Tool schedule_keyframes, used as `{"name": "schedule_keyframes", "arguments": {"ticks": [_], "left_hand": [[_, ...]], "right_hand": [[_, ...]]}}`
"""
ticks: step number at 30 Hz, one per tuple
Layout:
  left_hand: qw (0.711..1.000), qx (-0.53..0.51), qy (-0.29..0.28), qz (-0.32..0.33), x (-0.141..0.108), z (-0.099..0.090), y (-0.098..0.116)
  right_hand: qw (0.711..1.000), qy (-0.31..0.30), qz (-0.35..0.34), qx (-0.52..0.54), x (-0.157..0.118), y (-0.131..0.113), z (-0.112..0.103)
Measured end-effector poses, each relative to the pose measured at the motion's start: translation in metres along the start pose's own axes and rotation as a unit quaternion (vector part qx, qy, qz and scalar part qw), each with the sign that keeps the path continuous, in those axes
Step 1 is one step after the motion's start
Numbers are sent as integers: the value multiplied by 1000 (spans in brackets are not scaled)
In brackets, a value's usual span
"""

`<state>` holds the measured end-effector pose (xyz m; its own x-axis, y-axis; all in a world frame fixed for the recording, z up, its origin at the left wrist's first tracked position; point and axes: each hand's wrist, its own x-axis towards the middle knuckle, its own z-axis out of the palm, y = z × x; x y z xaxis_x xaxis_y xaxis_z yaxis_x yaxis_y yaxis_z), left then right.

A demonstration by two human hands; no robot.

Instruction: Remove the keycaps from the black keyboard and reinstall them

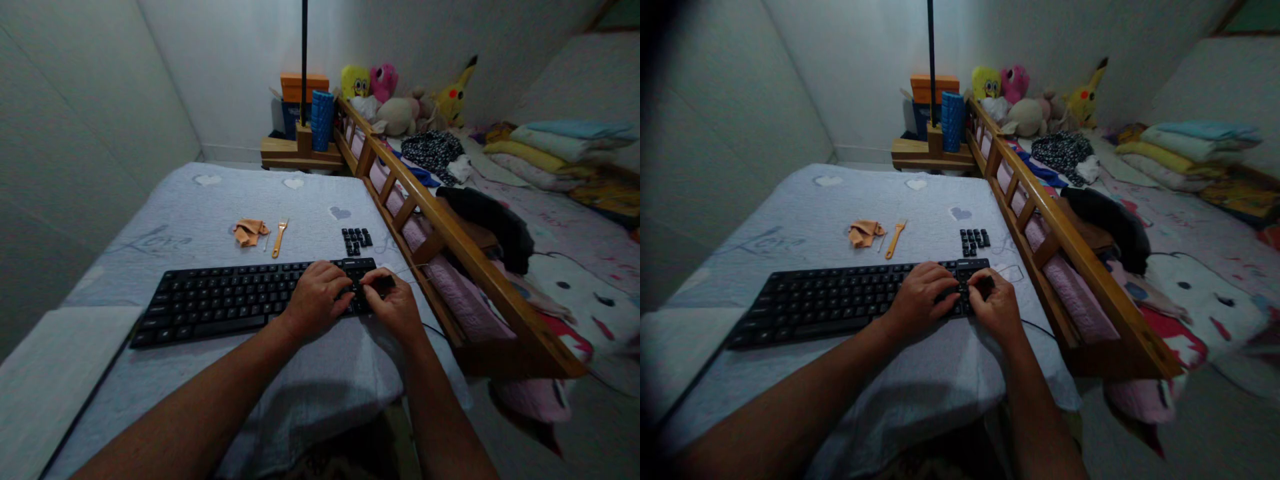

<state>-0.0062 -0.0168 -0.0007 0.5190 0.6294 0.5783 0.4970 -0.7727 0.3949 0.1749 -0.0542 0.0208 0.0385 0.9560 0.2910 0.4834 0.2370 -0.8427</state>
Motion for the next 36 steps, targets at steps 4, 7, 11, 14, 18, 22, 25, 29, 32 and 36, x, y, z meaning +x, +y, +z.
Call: {"name": "schedule_keyframes", "arguments": {"ticks": [4, 7, 11, 14, 18, 22, 25, 29, 32, 36], "left_hand": [[999, -8, 29, 14, 0, 0, -2], [999, -8, 44, 28, 1, -1, -1], [998, -2, 57, 40, 1, -1, 0], [996, 4, 69, 50, 0, -2, 2], [997, 12, 70, 42, 0, -2, 3], [997, 22, 73, 27, -1, 0, 2], [997, 18, 70, 22, -1, 0, 2], [998, 14, 53, 23, -1, 0, 2], [998, 15, 47, 25, 0, 0, 2], [999, 14, 44, 21, 0, 0, 2]], "right_hand": [[999, -15, 21, 19, 3, -2, -4], [998, -37, 37, 31, 6, -3, -5], [992, -95, 71, 43, 10, -2, -2], [983, -122, 107, 83, 12, -1, 1], [972, -130, 145, 133, 16, 0, 0], [980, -105, 138, 98, 37, 8, -11], [988, -30, 138, 57, 66, 24, -20], [989, -4, 143, -31, 100, 47, -22], [988, -10, 134, -76, 111, 58, -18], [987, -11, 133, -91, 112, 67, -13]]}}
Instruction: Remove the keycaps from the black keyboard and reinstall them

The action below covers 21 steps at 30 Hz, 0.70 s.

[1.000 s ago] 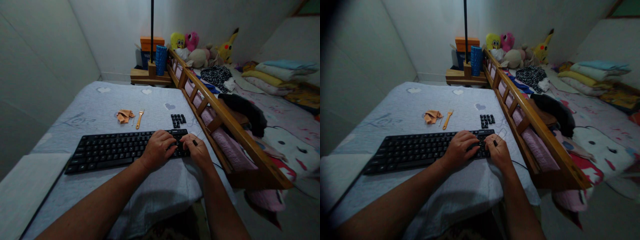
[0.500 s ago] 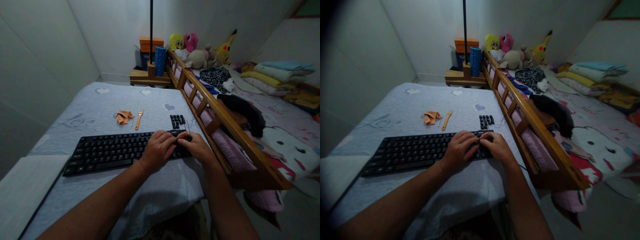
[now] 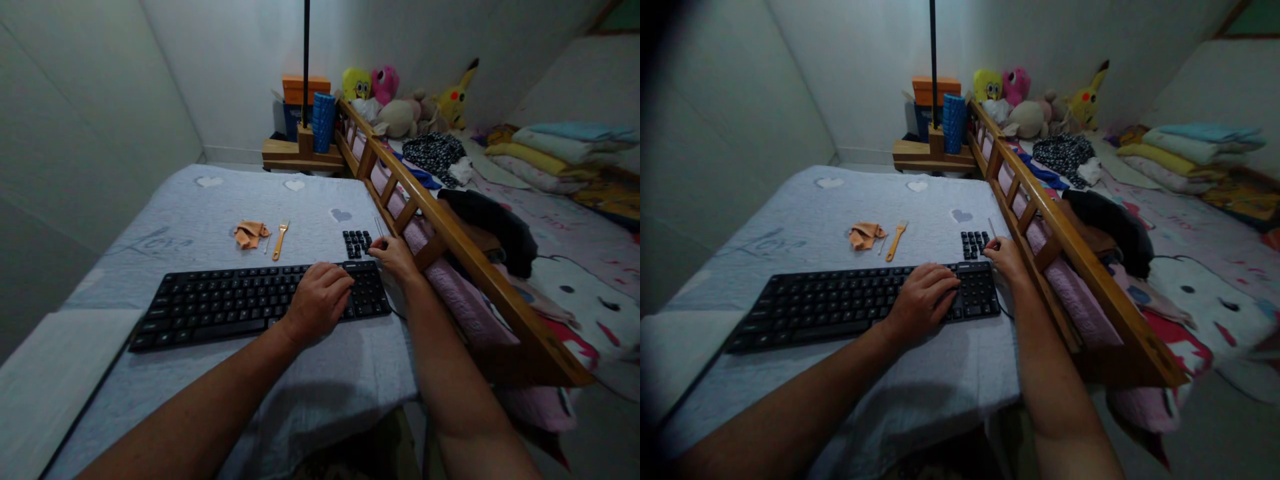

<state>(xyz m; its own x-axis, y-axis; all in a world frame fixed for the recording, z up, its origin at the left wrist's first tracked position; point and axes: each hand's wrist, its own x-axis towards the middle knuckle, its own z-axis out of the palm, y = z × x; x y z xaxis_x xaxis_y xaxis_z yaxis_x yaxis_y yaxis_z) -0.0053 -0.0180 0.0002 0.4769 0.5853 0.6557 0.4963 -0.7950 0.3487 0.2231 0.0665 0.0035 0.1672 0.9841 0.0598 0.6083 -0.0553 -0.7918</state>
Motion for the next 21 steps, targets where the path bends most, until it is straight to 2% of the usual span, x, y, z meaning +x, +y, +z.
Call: {"name": "schedule_keyframes", "arguments": {"ticks": [10, 21], "left_hand": [[1000, 1, -18, 1, 0, 1, 0], [1000, -4, -28, -5, -1, 2, 0]], "right_hand": [[1000, -11, -8, -5, 3, 17, 16], [999, 9, -18, -31, 4, 18, 18]]}}
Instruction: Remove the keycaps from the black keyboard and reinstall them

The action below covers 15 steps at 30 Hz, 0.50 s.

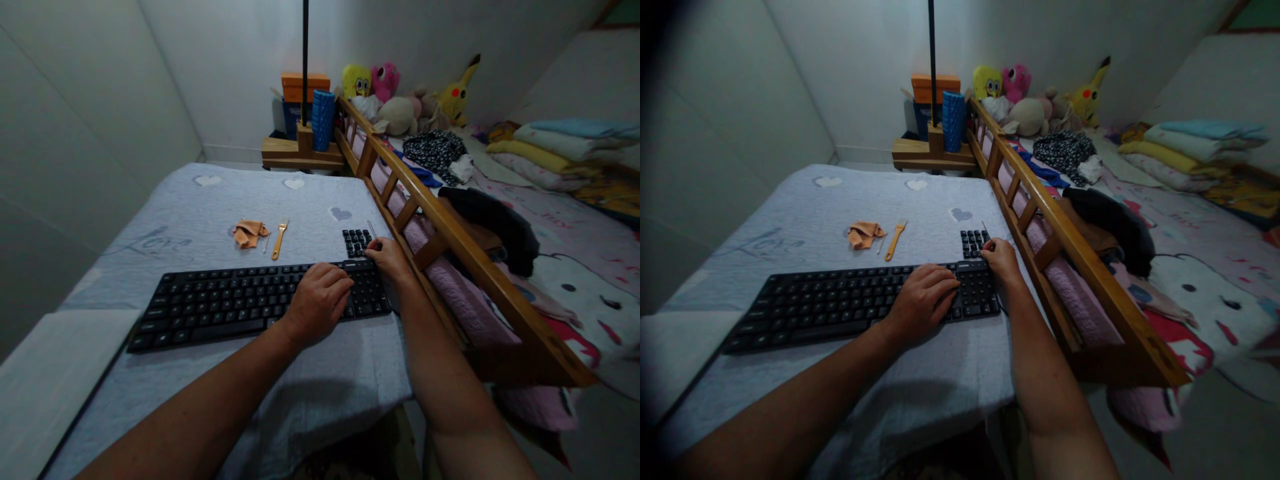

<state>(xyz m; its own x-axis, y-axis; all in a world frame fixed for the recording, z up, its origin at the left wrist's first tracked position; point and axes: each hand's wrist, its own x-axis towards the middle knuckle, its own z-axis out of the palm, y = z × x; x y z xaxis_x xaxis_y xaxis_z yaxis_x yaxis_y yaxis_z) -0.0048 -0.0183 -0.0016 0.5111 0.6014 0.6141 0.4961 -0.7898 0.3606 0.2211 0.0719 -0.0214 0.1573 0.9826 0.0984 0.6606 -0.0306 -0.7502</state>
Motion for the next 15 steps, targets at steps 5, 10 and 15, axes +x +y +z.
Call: {"name": "schedule_keyframes", "arguments": {"ticks": [5, 10, 15], "left_hand": [[1000, 3, -1, 2, -1, 0, -1], [1000, 0, -1, 1, -1, 0, -1], [1000, 2, -1, 7, -1, 0, 0]], "right_hand": [[1000, 1, -3, -5, 1, 1, -1], [1000, 5, -5, -8, 2, 4, 2], [1000, 13, 1, -12, 3, 7, 5]]}}
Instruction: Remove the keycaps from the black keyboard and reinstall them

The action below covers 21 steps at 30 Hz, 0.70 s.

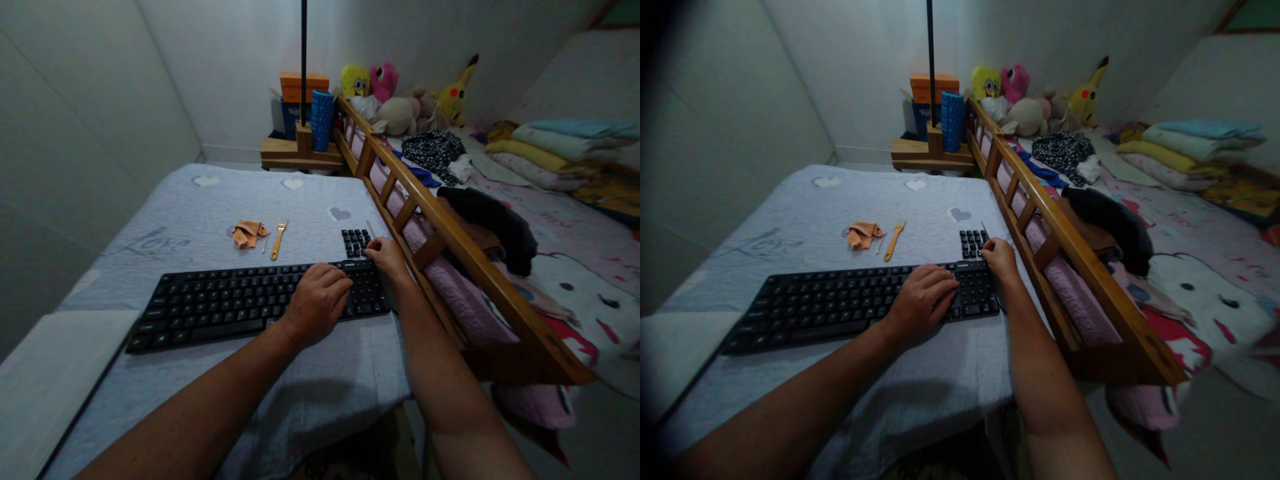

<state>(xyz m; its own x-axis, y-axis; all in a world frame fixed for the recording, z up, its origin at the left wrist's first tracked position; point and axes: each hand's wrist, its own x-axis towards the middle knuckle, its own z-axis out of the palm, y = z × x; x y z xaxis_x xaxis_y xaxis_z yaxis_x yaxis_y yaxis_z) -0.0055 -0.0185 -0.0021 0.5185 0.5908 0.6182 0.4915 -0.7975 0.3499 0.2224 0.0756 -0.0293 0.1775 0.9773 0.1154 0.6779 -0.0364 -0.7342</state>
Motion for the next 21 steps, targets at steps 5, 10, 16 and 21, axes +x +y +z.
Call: {"name": "schedule_keyframes", "arguments": {"ticks": [5, 10, 16, 21], "left_hand": [[1000, 2, -1, 0, 0, 0, 0], [1000, 0, -10, 1, 0, 0, -1], [997, 45, -44, -33, 1, -2, 1], [983, 131, -53, -117, -2, 2, -3]], "right_hand": [[1000, 3, 2, 4, 0, 1, 0], [1000, 4, 3, 7, 0, 2, 0], [1000, 8, 0, 19, -4, -2, -3], [999, 23, 5, 28, -12, -8, -13]]}}
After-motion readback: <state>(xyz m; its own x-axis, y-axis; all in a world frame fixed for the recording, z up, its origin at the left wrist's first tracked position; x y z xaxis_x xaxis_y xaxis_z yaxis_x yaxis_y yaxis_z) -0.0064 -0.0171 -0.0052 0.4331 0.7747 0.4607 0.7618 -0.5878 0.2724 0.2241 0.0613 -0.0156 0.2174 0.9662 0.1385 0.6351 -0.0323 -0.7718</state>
